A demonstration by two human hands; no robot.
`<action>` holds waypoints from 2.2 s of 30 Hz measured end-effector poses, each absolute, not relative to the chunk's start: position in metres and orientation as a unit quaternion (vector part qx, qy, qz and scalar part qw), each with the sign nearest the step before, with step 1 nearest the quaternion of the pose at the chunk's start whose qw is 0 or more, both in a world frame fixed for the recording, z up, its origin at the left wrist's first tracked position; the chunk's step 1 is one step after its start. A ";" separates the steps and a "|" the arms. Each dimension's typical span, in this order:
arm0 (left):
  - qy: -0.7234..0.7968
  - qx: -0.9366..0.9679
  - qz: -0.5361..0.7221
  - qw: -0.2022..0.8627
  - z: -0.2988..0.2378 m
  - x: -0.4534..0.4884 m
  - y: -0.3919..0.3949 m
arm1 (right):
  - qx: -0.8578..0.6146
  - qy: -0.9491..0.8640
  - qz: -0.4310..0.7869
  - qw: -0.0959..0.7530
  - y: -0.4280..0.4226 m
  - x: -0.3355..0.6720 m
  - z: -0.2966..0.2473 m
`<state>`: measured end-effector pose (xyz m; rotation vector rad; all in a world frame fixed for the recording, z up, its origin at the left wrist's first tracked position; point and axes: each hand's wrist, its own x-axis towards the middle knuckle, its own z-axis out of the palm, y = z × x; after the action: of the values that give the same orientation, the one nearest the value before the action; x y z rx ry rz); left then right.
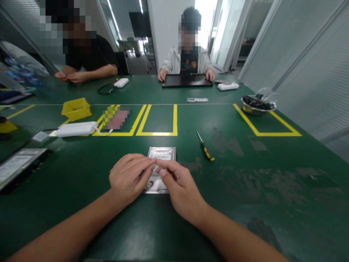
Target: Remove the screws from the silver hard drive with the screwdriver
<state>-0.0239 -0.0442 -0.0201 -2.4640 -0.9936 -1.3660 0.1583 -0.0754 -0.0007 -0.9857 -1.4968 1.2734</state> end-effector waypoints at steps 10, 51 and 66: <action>-0.409 -0.781 -0.471 -0.040 -0.018 -0.024 -0.042 | -0.349 -0.866 0.099 0.344 -0.079 0.171 -0.014; -0.297 -0.878 -0.301 -0.224 0.003 -0.024 -0.014 | -0.254 -0.943 -0.028 0.211 -0.087 0.170 -0.026; -0.217 -0.947 -0.103 -0.215 0.010 0.013 0.028 | -0.254 -0.948 -0.036 0.186 -0.091 0.171 -0.027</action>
<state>0.0130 0.0284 0.0101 -3.4650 -0.7924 -0.3781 0.1714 -0.0906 -0.0268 -0.7163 -2.6707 -0.1019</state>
